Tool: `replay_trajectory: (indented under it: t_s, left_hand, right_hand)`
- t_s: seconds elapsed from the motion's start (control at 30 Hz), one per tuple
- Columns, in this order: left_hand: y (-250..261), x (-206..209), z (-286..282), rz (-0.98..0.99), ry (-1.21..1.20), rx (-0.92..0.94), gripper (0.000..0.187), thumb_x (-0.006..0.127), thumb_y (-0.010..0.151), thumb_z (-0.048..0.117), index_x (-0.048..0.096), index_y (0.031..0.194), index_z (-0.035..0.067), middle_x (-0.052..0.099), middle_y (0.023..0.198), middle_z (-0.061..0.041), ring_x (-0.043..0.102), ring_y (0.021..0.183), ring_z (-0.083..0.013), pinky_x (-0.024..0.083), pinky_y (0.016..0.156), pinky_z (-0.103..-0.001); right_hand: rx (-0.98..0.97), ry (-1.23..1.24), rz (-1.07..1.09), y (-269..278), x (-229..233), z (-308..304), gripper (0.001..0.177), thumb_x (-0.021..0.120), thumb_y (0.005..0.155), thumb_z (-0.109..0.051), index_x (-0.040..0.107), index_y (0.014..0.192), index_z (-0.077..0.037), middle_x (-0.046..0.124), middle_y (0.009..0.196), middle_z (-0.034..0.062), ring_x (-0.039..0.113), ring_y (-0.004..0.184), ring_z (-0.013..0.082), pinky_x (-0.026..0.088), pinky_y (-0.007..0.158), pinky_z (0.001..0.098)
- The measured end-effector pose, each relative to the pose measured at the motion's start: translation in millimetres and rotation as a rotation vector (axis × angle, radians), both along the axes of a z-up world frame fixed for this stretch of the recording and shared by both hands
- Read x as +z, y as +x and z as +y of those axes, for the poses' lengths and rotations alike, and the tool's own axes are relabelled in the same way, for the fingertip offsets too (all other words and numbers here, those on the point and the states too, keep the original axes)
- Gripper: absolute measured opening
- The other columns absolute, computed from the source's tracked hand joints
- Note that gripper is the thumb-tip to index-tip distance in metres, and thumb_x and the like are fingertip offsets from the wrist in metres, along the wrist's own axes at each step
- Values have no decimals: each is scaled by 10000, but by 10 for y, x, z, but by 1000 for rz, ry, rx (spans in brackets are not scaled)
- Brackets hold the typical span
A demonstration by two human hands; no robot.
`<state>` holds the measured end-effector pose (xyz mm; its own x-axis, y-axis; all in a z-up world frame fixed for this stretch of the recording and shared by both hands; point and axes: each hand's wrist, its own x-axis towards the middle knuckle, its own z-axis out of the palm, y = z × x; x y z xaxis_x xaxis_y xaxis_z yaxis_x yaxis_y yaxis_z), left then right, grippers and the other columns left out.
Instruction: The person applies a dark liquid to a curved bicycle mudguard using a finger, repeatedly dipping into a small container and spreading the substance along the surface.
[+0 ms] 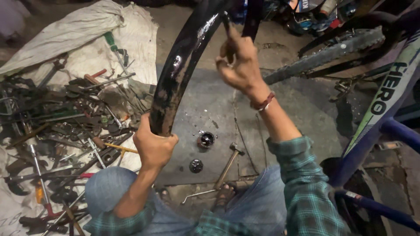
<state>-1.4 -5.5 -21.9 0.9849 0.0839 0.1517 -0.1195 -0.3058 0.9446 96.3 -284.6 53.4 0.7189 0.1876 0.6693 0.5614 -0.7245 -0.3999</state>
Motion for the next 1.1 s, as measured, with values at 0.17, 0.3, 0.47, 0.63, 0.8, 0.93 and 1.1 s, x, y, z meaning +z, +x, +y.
replay_trajectory:
  t_s: [0.17, 0.3, 0.47, 0.63, 0.8, 0.93, 1.1]
  left_hand:
    - [4, -21, -17, -38, 36, 9, 503, 802, 631, 112, 621, 1093, 29, 705, 847, -110, 708, 759, -236, 554, 743, -348]
    - [31, -53, -32, -19, 80, 16, 518, 805, 605, 109, 625, 1087, 42, 710, 844, -126, 718, 763, -290, 555, 740, -388]
    - [15, -66, -54, -111, 125, 13, 558, 817, 595, 109, 626, 1115, 44, 716, 891, -147, 712, 812, -354, 544, 753, -433]
    - [-5, -63, -42, -97, 156, 29, 549, 825, 593, 108, 628, 1102, 50, 712, 870, -143, 703, 821, -363, 537, 769, -445]
    - [2, -69, -51, -149, 122, 23, 528, 819, 586, 106, 630, 1077, 53, 714, 874, -134, 697, 815, -354, 532, 788, -443]
    - [8, -76, -82, -104, 125, 38, 591, 818, 581, 126, 632, 1136, 47, 722, 911, -135, 708, 836, -346, 533, 793, -433]
    - [-24, -86, -65, -283, 223, 78, 598, 812, 590, 97, 639, 1160, 47, 724, 943, -152, 691, 866, -384, 518, 836, -476]
  right_hand:
    - [200, -78, 6, -64, 89, 93, 750, 744, 823, -42, 488, 1525, -105, 606, 755, 1, 582, 670, 119, 441, 701, 317]
    - [221, -78, 366, -514, 29, 530, 413, 705, 825, -165, 687, 1237, -143, 580, 642, -17, 578, 581, 144, 454, 632, 340]
    - [328, -226, -85, -500, 86, 318, 604, 657, 779, -77, 578, 1374, -150, 616, 724, 17, 568, 611, 187, 415, 658, 382]
    - [77, -173, 32, -92, 294, -170, 721, 687, 821, -51, 499, 1516, -45, 610, 719, 42, 649, 614, 184, 547, 623, 343]
    - [212, -383, -52, -455, 105, 204, 653, 654, 763, -59, 592, 1406, -151, 566, 679, 34, 572, 604, 203, 460, 668, 367]
    - [255, -462, -82, -549, 159, 263, 633, 671, 790, -94, 590, 1415, -155, 569, 739, -30, 533, 661, 157, 373, 785, 348]
    - [-87, -416, 31, -259, 445, -33, 678, 711, 844, -116, 542, 1501, -88, 553, 757, -28, 515, 657, 163, 355, 753, 379]
